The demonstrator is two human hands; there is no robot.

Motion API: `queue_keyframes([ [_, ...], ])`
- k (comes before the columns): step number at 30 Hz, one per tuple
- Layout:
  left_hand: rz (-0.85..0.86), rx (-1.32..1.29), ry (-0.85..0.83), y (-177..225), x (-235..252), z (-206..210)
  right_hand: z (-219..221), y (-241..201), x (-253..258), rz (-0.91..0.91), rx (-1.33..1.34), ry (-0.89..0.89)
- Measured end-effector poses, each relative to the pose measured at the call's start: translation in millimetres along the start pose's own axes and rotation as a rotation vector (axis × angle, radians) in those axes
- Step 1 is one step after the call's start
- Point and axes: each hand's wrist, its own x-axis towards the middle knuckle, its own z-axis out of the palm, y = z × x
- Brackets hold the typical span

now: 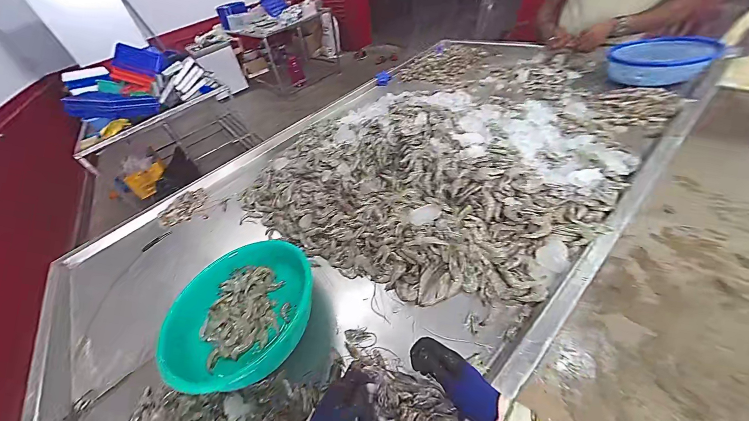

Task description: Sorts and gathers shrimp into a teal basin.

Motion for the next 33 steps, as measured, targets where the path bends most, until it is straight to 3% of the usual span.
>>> queue_keyframes([
  [2, 0.012, -0.093, 0.104, -17.3, -6.6, -10.9, -29.3, 10.0, 14.6, 0.077, -0.268, -0.189],
  [3, 0.009, -0.141, 0.132, -22.7, -9.6, -15.6, -40.2, 17.4, 25.4, 0.139, -0.404, -0.188],
  [7, -0.09, -0.327, 0.278, -39.5, -2.4, -6.8, -100.2, 33.8, 90.5, 0.291, -0.827, 0.135],
  [9, -0.152, -0.33, 0.331, -29.9, 0.6, 5.6, -114.5, 44.4, 115.5, 0.255, -0.886, 0.15],
  [12, -0.127, -0.204, 0.279, -20.8, 11.1, 13.9, -79.5, 50.1, 118.3, 0.322, -0.81, 0.225],
  [14, 0.006, -0.094, 0.28, -30.2, 21.4, 24.0, -35.8, 43.0, 98.5, 0.274, -0.761, 0.235],
  [16, 0.127, 0.109, 0.291, -21.2, 24.3, 34.3, -1.7, 23.0, 78.0, 0.159, -0.879, 0.107],
  [18, 0.184, 0.289, 0.253, -10.4, 27.8, 41.4, 26.1, -6.8, 62.4, 0.18, -0.898, -0.05],
  [21, 0.125, 0.402, 0.266, -5.8, 36.2, 51.2, 51.7, -38.0, 40.6, 0.275, -0.832, -0.169],
  [25, -0.008, 0.671, 0.304, 1.0, 29.1, 57.3, 50.5, -34.8, 25.9, 0.215, -0.955, -0.211],
  [27, -0.109, 0.644, 0.215, 20.1, 23.3, 59.5, 48.6, -28.9, 20.7, 0.173, -0.974, -0.16],
  [30, -0.258, 0.315, 0.034, 34.0, 17.6, 57.4, 42.8, -22.8, 15.8, 0.105, -0.984, -0.128],
  [33, -0.283, -0.016, -0.007, 34.0, 7.7, 46.3, 13.5, -12.3, 19.3, 0.159, -0.967, -0.07],
])
